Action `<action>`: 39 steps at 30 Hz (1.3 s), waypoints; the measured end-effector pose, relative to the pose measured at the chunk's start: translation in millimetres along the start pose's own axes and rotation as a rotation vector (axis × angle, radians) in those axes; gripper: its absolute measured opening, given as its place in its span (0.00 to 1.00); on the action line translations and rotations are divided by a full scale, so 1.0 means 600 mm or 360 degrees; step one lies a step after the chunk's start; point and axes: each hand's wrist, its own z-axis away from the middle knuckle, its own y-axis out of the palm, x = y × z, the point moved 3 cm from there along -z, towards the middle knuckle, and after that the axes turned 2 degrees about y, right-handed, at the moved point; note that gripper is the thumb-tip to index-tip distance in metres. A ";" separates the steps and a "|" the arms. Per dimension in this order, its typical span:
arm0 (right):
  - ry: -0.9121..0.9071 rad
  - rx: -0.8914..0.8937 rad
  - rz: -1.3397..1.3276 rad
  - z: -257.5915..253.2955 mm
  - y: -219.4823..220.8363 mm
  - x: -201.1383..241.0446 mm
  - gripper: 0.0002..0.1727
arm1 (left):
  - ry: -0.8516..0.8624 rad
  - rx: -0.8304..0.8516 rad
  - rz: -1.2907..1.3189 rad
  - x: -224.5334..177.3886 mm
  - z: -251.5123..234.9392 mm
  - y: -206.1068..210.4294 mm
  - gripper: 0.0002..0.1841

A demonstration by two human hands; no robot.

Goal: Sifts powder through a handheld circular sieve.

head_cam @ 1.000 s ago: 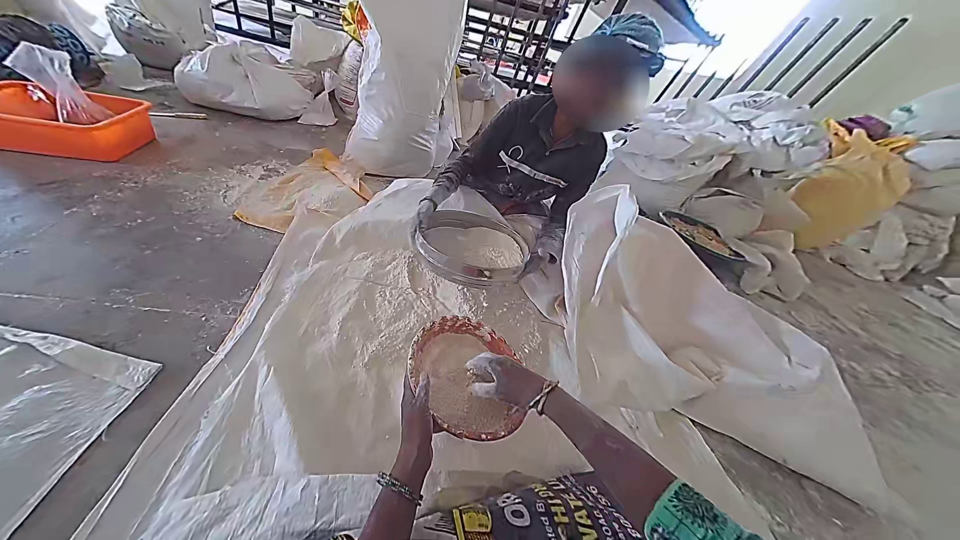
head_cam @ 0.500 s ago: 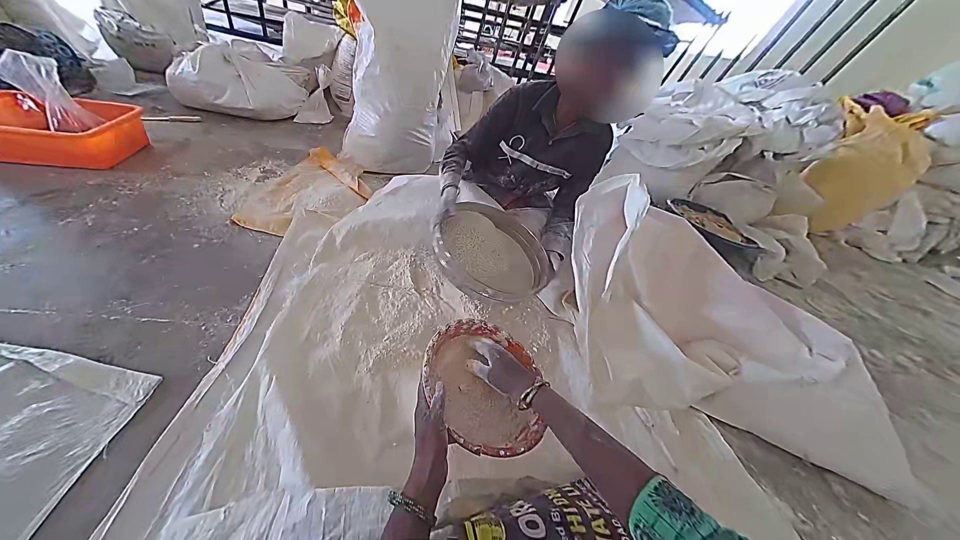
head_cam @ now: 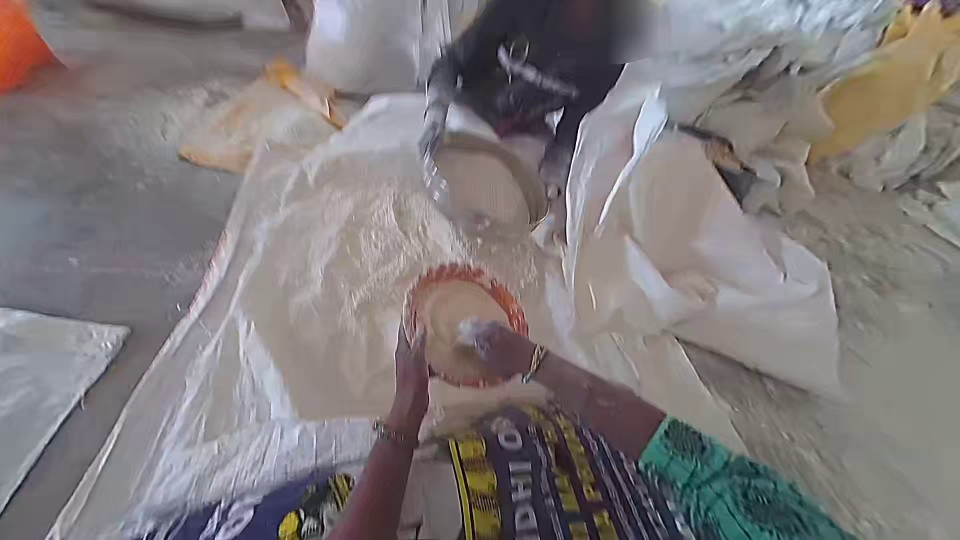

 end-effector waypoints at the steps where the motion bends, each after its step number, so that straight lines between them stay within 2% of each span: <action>1: -0.0071 -0.0067 0.0064 -0.014 -0.006 0.001 0.15 | 0.0030 0.0003 0.0027 0.002 -0.001 0.001 0.32; 3: -0.0279 -0.0155 0.0245 -0.051 -0.007 0.009 0.14 | 0.0077 0.0026 0.0076 0.009 -0.005 0.004 0.32; 5: -0.0310 -0.0228 0.0276 -0.069 -0.006 0.021 0.14 | 0.0126 0.0057 0.0055 0.007 -0.005 0.003 0.31; 6: -0.0207 -0.0234 0.0242 -0.064 -0.012 0.021 0.15 | 0.0161 0.0089 0.0029 0.007 -0.005 -0.001 0.31; 8: 0.0110 0.0025 0.0175 -0.046 -0.017 0.007 0.19 | 0.0153 0.0104 0.0003 0.021 0.008 -0.010 0.32; 9: 0.0177 0.0113 0.0296 -0.063 -0.011 -0.008 0.18 | 0.0105 0.0106 0.0024 0.027 0.017 -0.014 0.31; 11: 0.0378 0.0199 0.0427 -0.090 -0.045 -0.051 0.21 | 0.0077 0.0041 0.0140 -0.002 0.003 -0.001 0.29; 14: 0.0691 0.0242 0.0277 -0.049 -0.055 -0.061 0.25 | -0.0023 -0.0054 0.0237 -0.009 0.005 -0.001 0.28; 17: 0.0800 0.0461 0.0156 -0.019 -0.035 -0.045 0.31 | -0.0141 -0.0138 0.0342 0.005 0.001 -0.003 0.28; 21: 0.0743 0.0569 0.0040 -0.006 0.002 0.031 0.24 | -0.0254 -0.0162 0.0267 0.015 0.007 -0.009 0.28; 22: 0.0685 0.0534 0.0005 -0.008 0.005 0.051 0.23 | -0.0219 -0.0113 0.0193 0.015 0.007 -0.010 0.29; 24: 0.0597 0.0273 -0.0040 -0.022 -0.013 0.053 0.20 | -0.0112 -0.0048 0.0136 0.006 0.000 -0.005 0.30; 27: 0.0704 -0.0156 -0.0149 -0.043 -0.038 -0.010 0.22 | -0.0082 -0.0076 0.0216 0.002 0.008 -0.005 0.28; 29: 0.0887 -0.0165 -0.0291 -0.060 -0.047 -0.052 0.25 | -0.0044 -0.0041 0.0227 -0.002 0.010 -0.003 0.28; 31: 0.0955 -0.0097 -0.0406 -0.077 -0.046 -0.050 0.27 | -0.0033 0.0030 0.0217 -0.005 0.010 0.005 0.29; 33: 0.0848 -0.0004 -0.0427 -0.086 -0.028 -0.007 0.26 | -0.0041 0.0114 0.0209 0.000 0.012 0.010 0.29; 35: 0.0535 0.0109 -0.0400 -0.073 0.001 0.045 0.25 | -0.0060 0.0080 0.0199 0.005 0.009 0.005 0.28; 37: 0.0182 0.0252 -0.0287 -0.045 0.029 0.058 0.25 | -0.0081 0.0040 0.0218 0.002 0.005 -0.004 0.28; 39: 0.0127 0.0484 -0.0112 -0.008 0.022 0.055 0.21 | -0.0124 0.0038 0.0186 0.002 0.006 -0.006 0.29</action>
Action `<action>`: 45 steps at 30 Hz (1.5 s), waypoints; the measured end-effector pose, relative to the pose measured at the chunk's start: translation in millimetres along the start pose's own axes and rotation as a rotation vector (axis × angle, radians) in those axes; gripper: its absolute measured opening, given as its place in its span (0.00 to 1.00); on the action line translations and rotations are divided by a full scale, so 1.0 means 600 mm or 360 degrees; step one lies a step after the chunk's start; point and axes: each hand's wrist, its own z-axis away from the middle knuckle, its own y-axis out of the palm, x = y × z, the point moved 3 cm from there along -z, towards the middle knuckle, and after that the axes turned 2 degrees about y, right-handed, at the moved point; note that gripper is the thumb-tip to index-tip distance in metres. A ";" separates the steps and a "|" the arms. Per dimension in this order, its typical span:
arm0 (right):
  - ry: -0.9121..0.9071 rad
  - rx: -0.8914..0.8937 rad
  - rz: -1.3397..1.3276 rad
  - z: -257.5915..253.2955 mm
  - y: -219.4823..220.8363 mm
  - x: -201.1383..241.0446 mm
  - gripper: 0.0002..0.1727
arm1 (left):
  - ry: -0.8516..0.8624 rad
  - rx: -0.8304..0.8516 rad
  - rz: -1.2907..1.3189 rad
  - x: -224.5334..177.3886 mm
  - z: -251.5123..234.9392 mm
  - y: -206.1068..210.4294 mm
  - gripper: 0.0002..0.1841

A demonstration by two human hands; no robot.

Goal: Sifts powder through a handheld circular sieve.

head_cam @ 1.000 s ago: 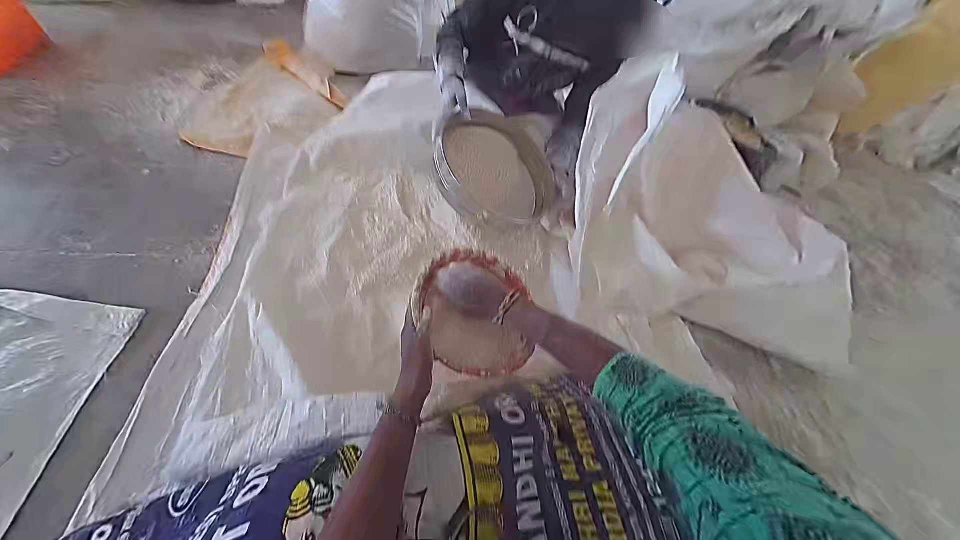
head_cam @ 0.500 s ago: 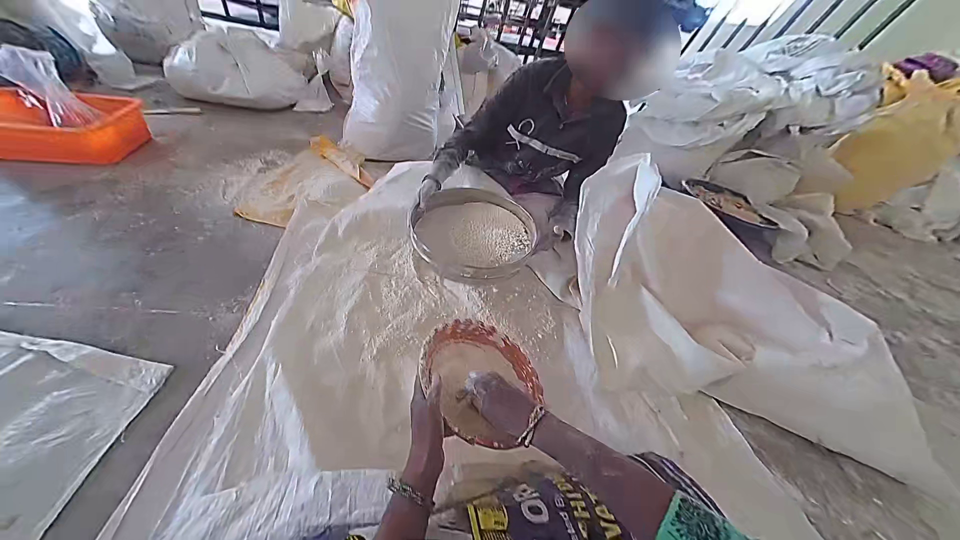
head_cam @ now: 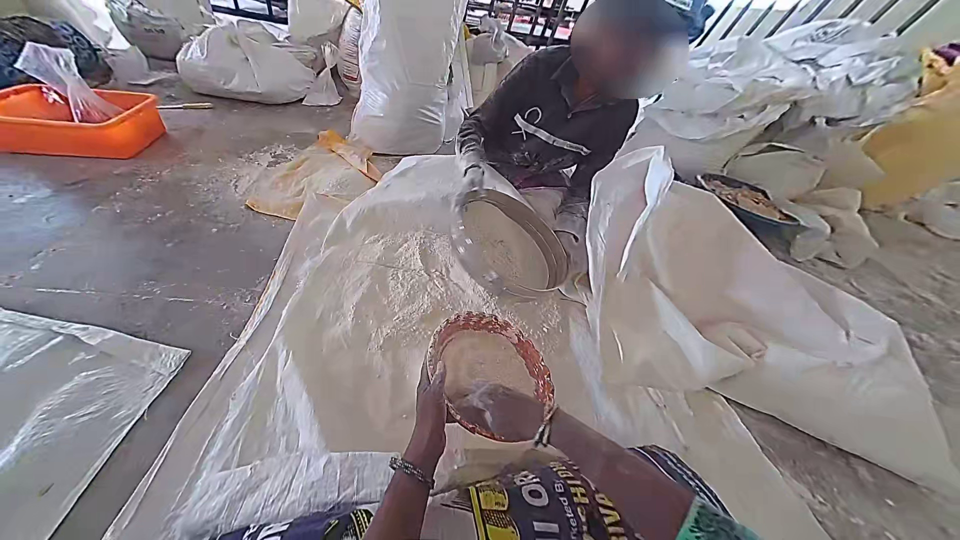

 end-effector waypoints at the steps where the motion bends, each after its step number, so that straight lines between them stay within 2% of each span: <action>1: 0.0061 0.0092 0.0101 0.020 -0.009 -0.007 0.20 | -0.0026 0.0006 -0.0029 0.000 0.002 0.003 0.28; 5: 0.0294 0.0005 0.0077 0.087 -0.071 -0.043 0.22 | -0.0048 0.0031 -0.0041 0.003 0.005 0.008 0.28; 8: 0.0374 0.0294 0.0176 0.082 -0.055 -0.037 0.17 | 0.0047 -0.0020 -0.0070 0.000 -0.002 0.002 0.30; 9: 0.0406 0.0330 0.0164 0.071 -0.040 -0.029 0.18 | 0.0089 -0.0016 -0.0081 -0.002 -0.003 0.001 0.30; 12: 0.0328 -0.0024 -0.0032 0.021 -0.016 -0.022 0.20 | 0.0085 -0.0061 -0.0062 -0.001 0.000 -0.004 0.30; 14: 0.0196 -0.0464 -0.0199 -0.001 -0.046 -0.043 0.22 | 0.0087 -0.0095 0.0022 -0.008 -0.002 -0.003 0.29; 16: 0.0347 -0.0723 -0.0316 -0.004 -0.091 -0.068 0.22 | 0.0151 -0.0066 0.0049 -0.018 -0.004 0.000 0.29; 18: 0.0551 -0.0760 -0.0357 -0.010 -0.111 -0.090 0.21 | 0.0192 -0.0076 0.0072 -0.021 -0.006 0.004 0.29; 20: 0.0649 -0.0639 -0.0378 -0.034 -0.107 -0.096 0.29 | 0.0225 -0.0043 0.0077 -0.021 -0.007 0.009 0.29; 22: 0.0544 -0.0519 -0.0461 -0.060 -0.079 -0.071 0.34 | 0.0244 0.0011 0.0035 -0.015 -0.005 0.009 0.29; 24: 0.0270 -0.0372 -0.0435 -0.068 -0.041 -0.026 0.34 | 0.0281 0.0034 -0.0001 -0.009 -0.006 0.000 0.29; 27: -0.0021 -0.0124 -0.0134 -0.039 -0.004 0.006 0.25 | 0.0292 -0.0083 -0.0008 -0.009 -0.004 -0.013 0.29; 30: 0.0052 0.0049 0.0258 -0.006 -0.007 -0.033 0.18 | 0.0281 -0.0105 -0.0015 -0.012 -0.006 -0.008 0.29; 31: 0.0171 0.0043 0.0340 0.003 -0.019 -0.050 0.18 | 0.0267 -0.0112 -0.0004 -0.013 -0.006 -0.003 0.29; 33: 0.0297 -0.0169 0.0412 0.015 -0.050 -0.069 0.18 | 0.0259 -0.0102 0.0020 -0.017 -0.007 0.000 0.29; 34: 0.0212 -0.0322 0.0405 0.016 -0.059 -0.068 0.19 | 0.0253 -0.0081 0.0030 -0.017 -0.006 0.001 0.29; 36: -0.0177 -0.0578 0.0437 -0.008 -0.060 -0.053 0.21 | 0.0253 -0.0034 0.0028 -0.011 -0.003 0.004 0.29; 38: -0.0427 -0.0636 0.0552 -0.052 -0.065 -0.035 0.17 | 0.0251 -0.0009 0.0040 -0.004 -0.005 0.007 0.29; 40: -0.0301 -0.0505 0.0658 -0.085 -0.080 -0.040 0.18 | 0.0231 -0.0005 0.0070 0.003 -0.001 0.005 0.29; 42: 0.0092 -0.0324 0.0665 -0.098 -0.107 -0.064 0.21 | 0.0230 -0.0036 0.0101 0.000 -0.003 0.003 0.30; 45: 0.0672 -0.0161 0.0449 -0.069 -0.125 -0.100 0.26 | 0.0254 -0.0178 0.0141 -0.015 -0.003 0.006 0.28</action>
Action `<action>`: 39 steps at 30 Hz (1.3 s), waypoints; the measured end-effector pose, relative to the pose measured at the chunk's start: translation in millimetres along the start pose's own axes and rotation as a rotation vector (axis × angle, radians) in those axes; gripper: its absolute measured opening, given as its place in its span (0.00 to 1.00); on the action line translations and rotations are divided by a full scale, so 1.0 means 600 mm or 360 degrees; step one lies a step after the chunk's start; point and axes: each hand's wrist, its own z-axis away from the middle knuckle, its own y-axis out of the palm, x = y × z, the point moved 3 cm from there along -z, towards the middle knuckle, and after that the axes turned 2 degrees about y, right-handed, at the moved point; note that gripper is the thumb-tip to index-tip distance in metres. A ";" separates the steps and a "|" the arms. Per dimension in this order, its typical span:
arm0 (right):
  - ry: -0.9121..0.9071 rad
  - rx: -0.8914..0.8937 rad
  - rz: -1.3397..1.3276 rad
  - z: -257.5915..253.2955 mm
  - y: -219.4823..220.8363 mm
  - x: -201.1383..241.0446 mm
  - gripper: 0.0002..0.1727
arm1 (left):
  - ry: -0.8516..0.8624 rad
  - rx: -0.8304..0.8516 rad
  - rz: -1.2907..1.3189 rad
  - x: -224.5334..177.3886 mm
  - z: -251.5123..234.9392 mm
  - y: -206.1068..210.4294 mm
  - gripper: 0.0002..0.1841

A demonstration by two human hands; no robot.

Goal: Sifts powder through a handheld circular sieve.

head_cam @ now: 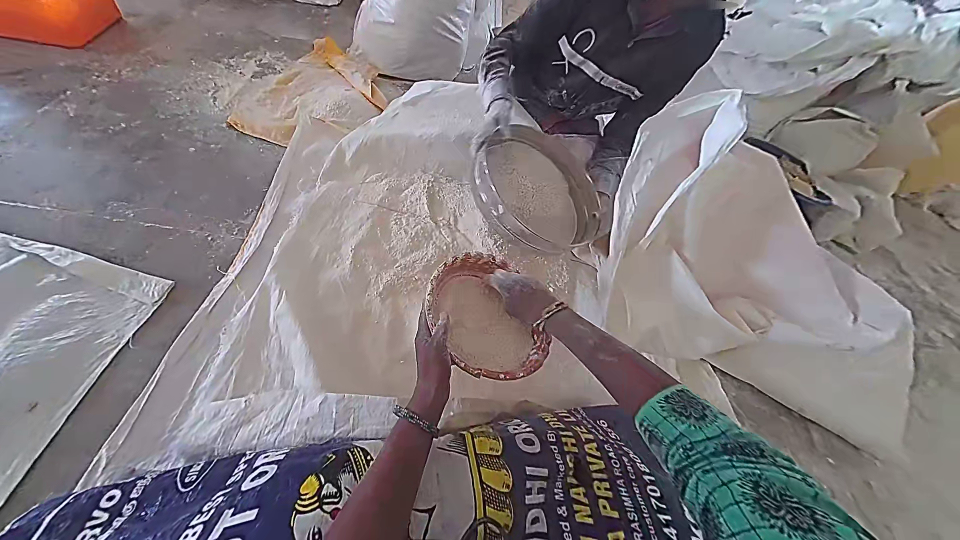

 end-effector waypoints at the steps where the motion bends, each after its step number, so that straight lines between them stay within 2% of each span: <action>1: 0.0092 0.0080 -0.0075 0.017 0.005 -0.003 0.27 | 0.0023 -0.0031 0.0007 -0.001 0.000 0.000 0.28; 3: 0.0077 0.0162 -0.0227 0.051 0.030 0.009 0.28 | 0.0012 -0.0089 -0.0006 0.006 0.003 -0.001 0.29; 4: -0.0032 0.0136 -0.0361 0.066 0.040 0.020 0.28 | -0.0019 -0.0088 -0.0030 0.008 0.002 -0.002 0.29; 7: -0.0390 -0.0103 -0.0777 0.090 0.027 0.025 0.29 | -0.0001 0.0013 -0.0072 0.004 -0.001 -0.004 0.30; 9: -0.0479 -0.0085 -0.0686 0.105 0.009 0.005 0.26 | 0.0080 0.0049 -0.0053 0.002 0.003 -0.005 0.30; 11: -0.0527 0.0169 -0.0508 0.125 0.015 0.002 0.20 | 0.0118 0.0007 -0.0030 -0.004 0.004 -0.004 0.29; 13: -0.0532 0.0395 -0.0363 0.136 0.045 0.032 0.19 | 0.0126 -0.0007 -0.0033 -0.001 0.002 -0.002 0.28; 14: -0.0527 0.0404 -0.0350 0.132 0.064 0.050 0.21 | 0.0098 0.0005 -0.0040 0.004 0.003 -0.001 0.28; 16: -0.0490 0.0288 -0.0390 0.110 0.076 0.085 0.24 | 0.0031 0.0046 -0.0074 0.014 0.006 0.001 0.29; 18: -0.0372 0.0145 -0.0460 0.076 0.048 0.103 0.27 | 0.0016 0.0089 -0.0097 0.014 0.012 0.001 0.30; 20: -0.0142 0.0169 -0.0446 0.055 0.009 0.092 0.31 | 0.0026 0.0111 -0.0093 0.013 0.019 -0.001 0.30; 22: -0.0023 0.0232 -0.0398 0.048 0.004 0.067 0.30 | 0.0031 0.0075 -0.0041 0.012 0.016 -0.005 0.30; 25: -0.0191 0.0286 -0.0376 0.086 0.030 0.079 0.27 | -0.0030 0.0041 0.0015 0.011 0.000 -0.002 0.31; 27: -0.0330 0.0103 -0.0525 0.119 0.036 0.088 0.24 | -0.0037 0.0114 0.0005 0.018 0.005 0.007 0.31; 30: -0.0384 -0.0956 -0.0703 0.140 0.045 0.045 0.13 | -0.0016 0.0142 0.0007 0.023 0.012 0.001 0.31; 31: -0.0285 -0.1067 -0.0645 0.146 0.055 0.026 0.12 | -0.0021 0.0114 -0.0003 0.021 0.010 -0.004 0.30; 33: -0.0122 -0.0885 -0.0611 0.151 0.090 -0.008 0.16 | -0.0047 0.0083 -0.0076 0.017 0.005 -0.007 0.31; 34: -0.0076 -0.1005 -0.0685 0.155 0.114 -0.022 0.15 | -0.0052 0.0103 -0.0119 0.018 0.007 -0.008 0.32; 36: 0.0116 -0.1550 -0.0955 0.168 0.155 -0.048 0.14 | -0.0078 0.0119 -0.0142 0.022 0.012 -0.007 0.32; 37: 0.0253 -0.1687 -0.1156 0.174 0.170 -0.063 0.19 | -0.0113 0.0112 -0.0126 0.027 0.014 -0.005 0.32; 38: 0.0373 -0.1642 -0.1469 0.174 0.185 -0.079 0.27 | -0.0148 0.0117 -0.0124 0.032 0.014 -0.004 0.31; 39: 0.0465 -0.1476 -0.1856 0.164 0.199 -0.087 0.34 | -0.0188 0.0128 -0.0137 0.035 0.012 -0.005 0.31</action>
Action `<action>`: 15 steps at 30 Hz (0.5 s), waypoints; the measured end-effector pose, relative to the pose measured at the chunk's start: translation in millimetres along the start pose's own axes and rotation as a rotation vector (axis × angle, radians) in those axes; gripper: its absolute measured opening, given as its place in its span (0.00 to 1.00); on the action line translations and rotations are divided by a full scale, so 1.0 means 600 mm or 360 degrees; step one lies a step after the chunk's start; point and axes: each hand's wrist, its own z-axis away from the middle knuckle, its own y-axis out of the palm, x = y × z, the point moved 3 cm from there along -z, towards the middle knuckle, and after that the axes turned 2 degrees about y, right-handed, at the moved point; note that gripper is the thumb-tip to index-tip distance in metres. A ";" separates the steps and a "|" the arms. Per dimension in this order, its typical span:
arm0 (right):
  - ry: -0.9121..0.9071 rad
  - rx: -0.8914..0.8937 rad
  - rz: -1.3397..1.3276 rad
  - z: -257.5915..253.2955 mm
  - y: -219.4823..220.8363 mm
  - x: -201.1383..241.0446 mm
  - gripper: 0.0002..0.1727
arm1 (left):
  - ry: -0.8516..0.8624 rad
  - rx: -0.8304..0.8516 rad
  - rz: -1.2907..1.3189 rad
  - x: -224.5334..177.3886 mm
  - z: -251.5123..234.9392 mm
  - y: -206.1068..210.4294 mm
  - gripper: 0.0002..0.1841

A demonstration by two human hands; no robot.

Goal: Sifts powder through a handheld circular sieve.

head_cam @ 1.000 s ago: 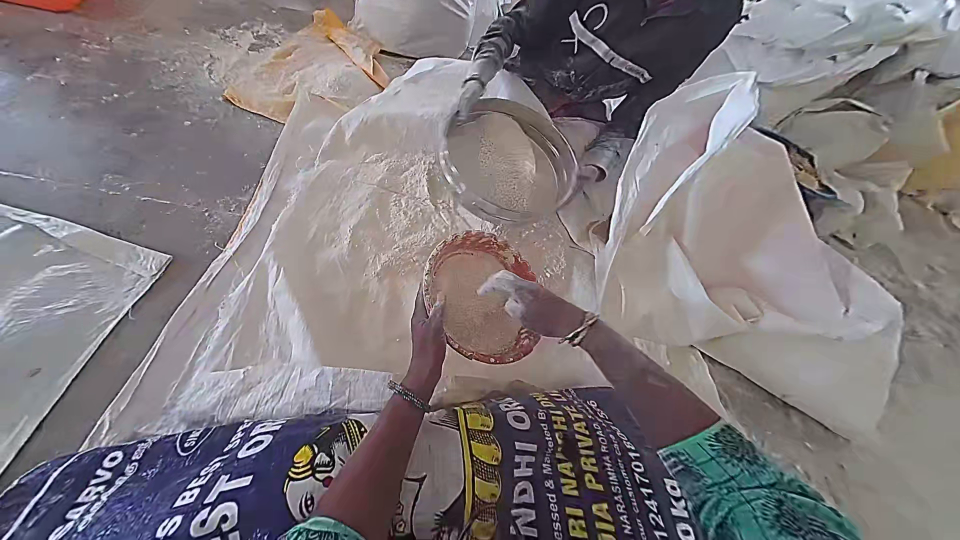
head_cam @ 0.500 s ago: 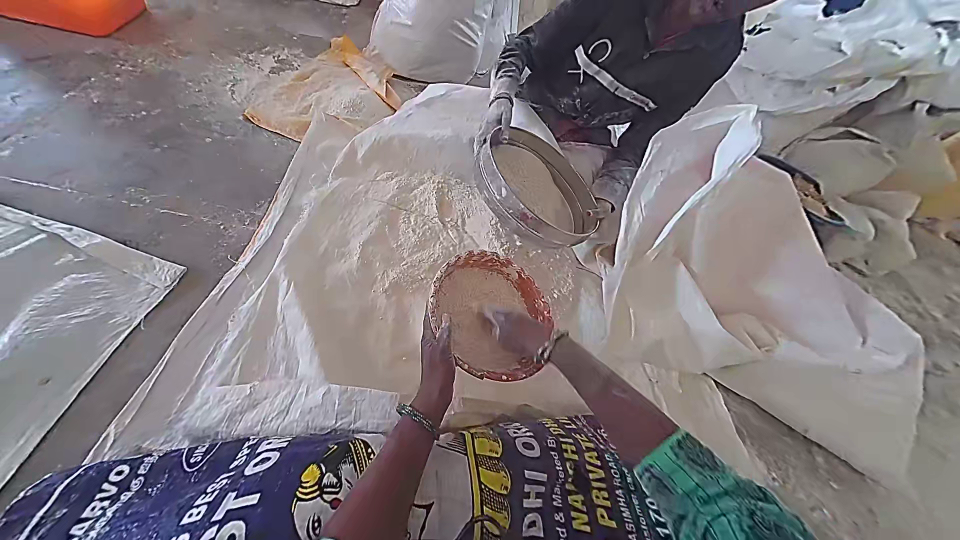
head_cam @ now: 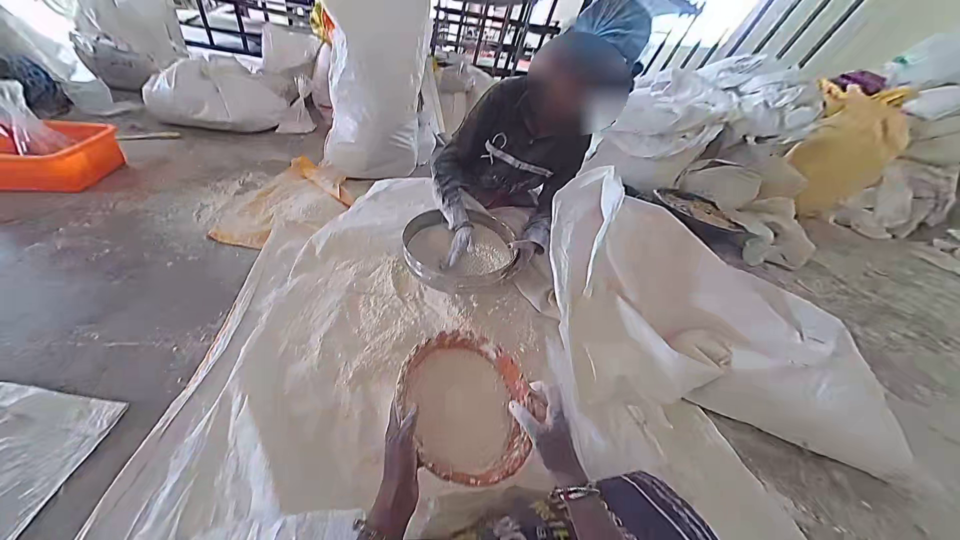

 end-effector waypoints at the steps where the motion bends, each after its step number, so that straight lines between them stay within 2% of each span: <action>1: 0.0297 0.0112 -0.0298 -0.002 0.014 -0.014 0.39 | -0.0041 0.0009 -0.0028 0.001 -0.005 -0.004 0.30; 3: 0.0630 0.0215 -0.0740 0.019 0.046 -0.014 0.39 | -0.0100 -0.0031 -0.0035 0.007 -0.009 -0.019 0.27; 4: 0.0662 0.0258 -0.0816 0.026 0.052 -0.009 0.40 | -0.0091 -0.0062 -0.0015 0.007 -0.010 -0.024 0.25; 6: 0.0621 0.0162 -0.0838 0.016 0.044 -0.013 0.38 | -0.0046 -0.0066 0.0021 0.004 -0.010 -0.017 0.26; 8: 0.0641 -0.0037 -0.0874 -0.011 0.028 -0.031 0.35 | 0.0002 0.0064 0.0053 0.007 -0.014 -0.011 0.31; 9: 0.0652 -0.0081 -0.0857 -0.020 0.023 -0.039 0.36 | 0.0050 0.0039 0.0094 0.013 -0.018 -0.011 0.34; 13: 0.0606 0.0101 -0.0661 0.024 0.059 -0.023 0.36 | 0.0270 -0.0289 0.0116 0.013 -0.027 -0.031 0.32; 15: 0.0635 0.0094 -0.0712 0.023 0.060 -0.032 0.36 | 0.0311 -0.0124 0.0065 0.004 -0.023 -0.024 0.32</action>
